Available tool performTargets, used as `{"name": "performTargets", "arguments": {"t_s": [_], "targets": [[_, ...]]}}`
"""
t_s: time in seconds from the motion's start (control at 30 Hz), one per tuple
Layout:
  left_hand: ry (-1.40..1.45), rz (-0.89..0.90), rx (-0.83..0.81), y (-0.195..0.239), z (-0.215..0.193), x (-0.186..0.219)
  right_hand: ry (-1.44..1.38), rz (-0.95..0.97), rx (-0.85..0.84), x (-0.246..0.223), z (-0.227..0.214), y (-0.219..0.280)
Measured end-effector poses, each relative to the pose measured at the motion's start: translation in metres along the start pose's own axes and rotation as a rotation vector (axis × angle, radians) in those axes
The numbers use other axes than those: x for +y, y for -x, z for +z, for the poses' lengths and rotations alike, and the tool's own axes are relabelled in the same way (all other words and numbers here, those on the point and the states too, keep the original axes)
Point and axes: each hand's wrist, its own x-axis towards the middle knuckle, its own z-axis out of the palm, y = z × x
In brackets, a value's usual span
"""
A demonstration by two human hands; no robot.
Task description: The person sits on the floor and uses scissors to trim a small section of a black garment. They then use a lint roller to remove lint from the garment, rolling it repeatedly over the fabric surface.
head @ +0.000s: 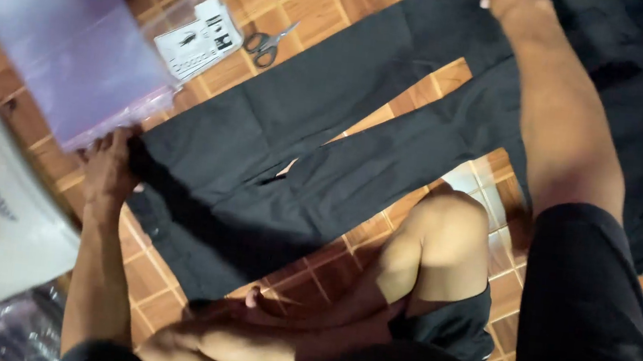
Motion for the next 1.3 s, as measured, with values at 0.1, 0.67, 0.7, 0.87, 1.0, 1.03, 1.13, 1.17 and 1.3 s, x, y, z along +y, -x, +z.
{"name": "performTargets", "arguments": {"t_s": [0.1,0.67,0.7,0.87,1.0,1.03,1.13,1.17,1.3], "targets": [[0.056,-0.218,-0.211,-0.001,0.000,0.011,0.063,-0.017,0.101,0.028,-0.016,0.034],[-0.014,-0.098,-0.316,0.239,0.019,0.036,0.372,-0.110,-0.046,0.077,-0.092,0.205],[-0.007,-0.105,-0.310,0.239,0.020,0.036,0.378,-0.117,-0.039,0.078,-0.091,0.209],[0.262,-0.419,-0.234,0.216,0.092,0.013,0.298,0.322,0.109,0.078,-0.119,0.216],[0.620,-0.711,-0.209,0.211,0.091,0.051,-0.255,0.654,-0.007,0.072,-0.139,0.213],[0.638,-0.687,-0.163,0.211,0.098,0.051,-0.428,0.686,-0.119,0.068,-0.143,0.214],[0.658,-0.659,-0.165,0.213,0.109,0.032,-0.511,0.666,-0.112,0.064,-0.124,0.216],[0.653,-0.645,-0.224,0.219,0.112,0.024,-0.427,0.632,0.002,0.063,-0.111,0.218],[0.457,-0.703,-0.224,0.247,0.104,-0.021,-0.157,0.534,-0.017,0.051,-0.090,0.213]]}}
